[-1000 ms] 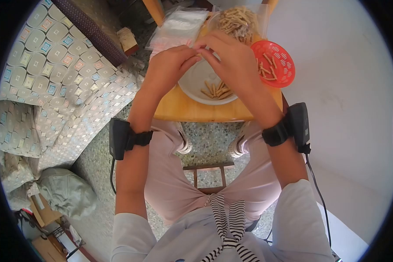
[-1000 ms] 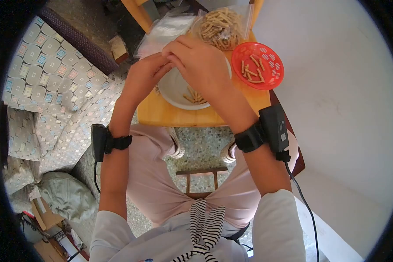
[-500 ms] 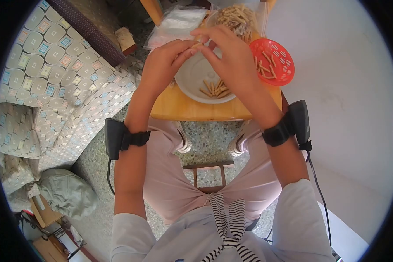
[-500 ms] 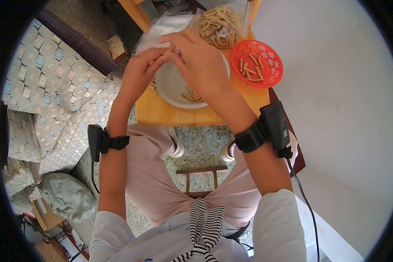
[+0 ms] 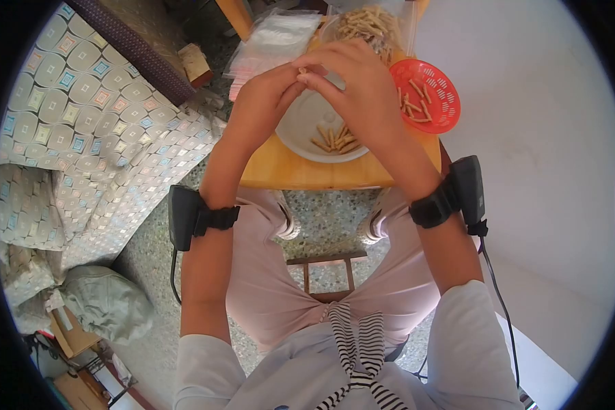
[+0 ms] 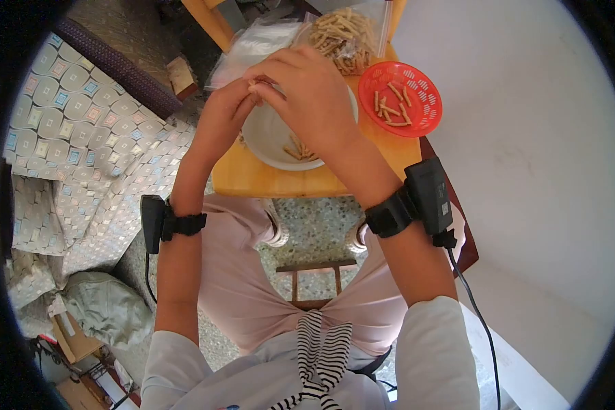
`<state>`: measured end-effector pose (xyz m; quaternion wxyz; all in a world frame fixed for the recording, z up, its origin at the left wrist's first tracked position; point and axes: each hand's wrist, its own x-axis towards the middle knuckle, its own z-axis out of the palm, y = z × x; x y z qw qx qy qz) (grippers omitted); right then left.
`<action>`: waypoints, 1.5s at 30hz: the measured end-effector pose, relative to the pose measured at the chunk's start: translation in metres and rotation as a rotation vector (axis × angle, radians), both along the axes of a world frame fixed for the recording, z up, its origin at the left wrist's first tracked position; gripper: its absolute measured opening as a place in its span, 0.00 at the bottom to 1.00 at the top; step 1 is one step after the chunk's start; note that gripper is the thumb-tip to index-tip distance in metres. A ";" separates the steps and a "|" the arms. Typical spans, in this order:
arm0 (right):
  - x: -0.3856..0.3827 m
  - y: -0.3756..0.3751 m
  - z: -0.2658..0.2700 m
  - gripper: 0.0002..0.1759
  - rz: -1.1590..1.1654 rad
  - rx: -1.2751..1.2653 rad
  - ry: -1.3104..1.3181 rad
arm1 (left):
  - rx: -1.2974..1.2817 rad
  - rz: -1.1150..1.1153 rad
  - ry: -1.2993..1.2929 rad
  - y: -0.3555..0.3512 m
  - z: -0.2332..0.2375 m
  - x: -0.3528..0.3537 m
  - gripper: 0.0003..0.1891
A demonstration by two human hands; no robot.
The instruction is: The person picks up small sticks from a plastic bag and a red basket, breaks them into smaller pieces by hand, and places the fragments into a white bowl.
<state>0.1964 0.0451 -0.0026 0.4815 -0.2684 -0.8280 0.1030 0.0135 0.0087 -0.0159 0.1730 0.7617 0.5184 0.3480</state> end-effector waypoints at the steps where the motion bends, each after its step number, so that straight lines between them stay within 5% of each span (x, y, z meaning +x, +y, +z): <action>1: 0.000 -0.001 0.000 0.07 -0.013 -0.010 0.006 | -0.001 -0.001 -0.001 0.000 -0.001 0.000 0.10; 16: -0.001 -0.007 0.007 0.05 -0.108 0.050 0.039 | 0.106 0.061 0.086 0.000 0.012 0.003 0.13; 18: 0.000 -0.005 0.005 0.05 -0.112 0.034 0.073 | 0.050 0.063 -0.141 0.002 0.015 0.004 0.11; 23: 0.008 0.004 -0.005 0.07 -0.152 0.039 0.024 | 0.060 0.128 -0.216 0.004 0.019 -0.008 0.11; 25: 0.009 -0.001 -0.003 0.08 -0.111 -0.253 -0.006 | 0.039 0.130 -0.237 0.001 0.021 -0.008 0.11; 30: 0.009 0.000 -0.008 0.08 -0.123 -0.190 -0.002 | 0.024 0.102 -0.293 0.000 0.021 -0.001 0.11; 45: 0.003 -0.004 -0.006 0.06 -0.103 -0.216 -0.013 | 0.220 0.113 -0.081 -0.005 0.018 0.008 0.07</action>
